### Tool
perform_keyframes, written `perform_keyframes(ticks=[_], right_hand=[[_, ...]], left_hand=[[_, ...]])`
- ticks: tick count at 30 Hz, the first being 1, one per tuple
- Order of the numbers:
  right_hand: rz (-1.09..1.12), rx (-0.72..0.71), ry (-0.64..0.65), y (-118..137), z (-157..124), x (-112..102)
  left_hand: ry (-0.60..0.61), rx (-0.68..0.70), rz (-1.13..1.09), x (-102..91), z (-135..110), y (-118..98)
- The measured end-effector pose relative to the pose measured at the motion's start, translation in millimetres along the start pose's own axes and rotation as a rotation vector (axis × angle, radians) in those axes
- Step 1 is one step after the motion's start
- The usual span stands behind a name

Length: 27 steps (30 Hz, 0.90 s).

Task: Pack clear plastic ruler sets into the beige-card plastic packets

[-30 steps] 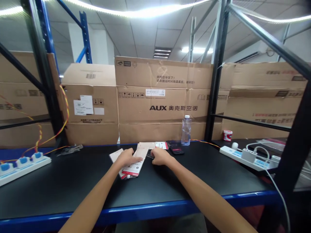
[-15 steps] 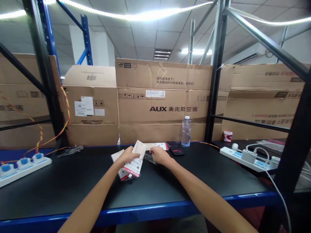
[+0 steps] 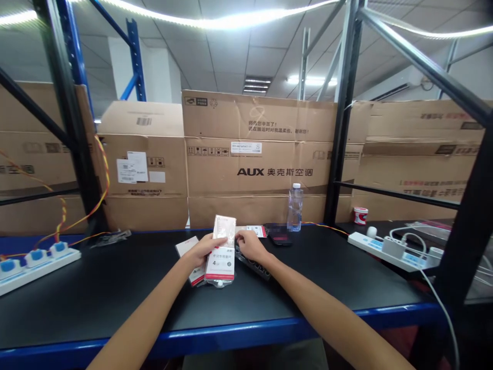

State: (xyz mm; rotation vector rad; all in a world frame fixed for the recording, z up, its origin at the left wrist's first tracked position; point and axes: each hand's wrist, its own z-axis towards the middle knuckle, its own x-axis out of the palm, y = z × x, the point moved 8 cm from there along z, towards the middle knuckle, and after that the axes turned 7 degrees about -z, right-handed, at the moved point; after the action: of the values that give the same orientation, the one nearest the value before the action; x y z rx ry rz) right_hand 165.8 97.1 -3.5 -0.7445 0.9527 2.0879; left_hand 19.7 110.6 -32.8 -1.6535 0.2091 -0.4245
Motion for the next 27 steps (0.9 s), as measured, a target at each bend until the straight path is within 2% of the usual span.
perform_keyframes(ticks=[5, 9, 13, 16, 19, 21, 25, 27], right_hand=[[0.022, 0.002, -0.091, 3.2, 0.2, -14.0], [0.034, 0.018, -0.101, 0.8, -0.1, -17.2], [0.065, 0.029, -0.088, -1.5, -0.1, -15.0], [0.244, 0.104, -0.066, -4.3, 0.9, -11.1], [0.599, 0.24, 0.032, -6.2, 0.1, 1.2], [0.743, 0.243, 0.117, 0.7, -1.6, 8.6], [0.807, 0.141, 0.323, 17.6, -8.4, 21.5], [0.805, 0.156, 0.333, 16.1, -9.6, 23.6]], left_hand=[[-0.047, 0.063, 0.065, 1.4, -3.3, -8.9], [-0.036, 0.046, 0.139, 3.5, -3.3, -4.7], [0.012, 0.024, 0.048, 9.5, -1.8, 0.6], [-0.001, 0.071, -0.056, 10.0, 0.0, -4.5], [-0.114, 0.161, -0.147, -0.7, 2.0, -14.6], [-0.211, 0.207, -0.187, -10.9, 2.3, -19.7], [-0.326, 0.248, -0.217, -23.4, 2.5, -24.0], [-0.348, 0.268, -0.221, -25.6, 3.1, -25.3]])
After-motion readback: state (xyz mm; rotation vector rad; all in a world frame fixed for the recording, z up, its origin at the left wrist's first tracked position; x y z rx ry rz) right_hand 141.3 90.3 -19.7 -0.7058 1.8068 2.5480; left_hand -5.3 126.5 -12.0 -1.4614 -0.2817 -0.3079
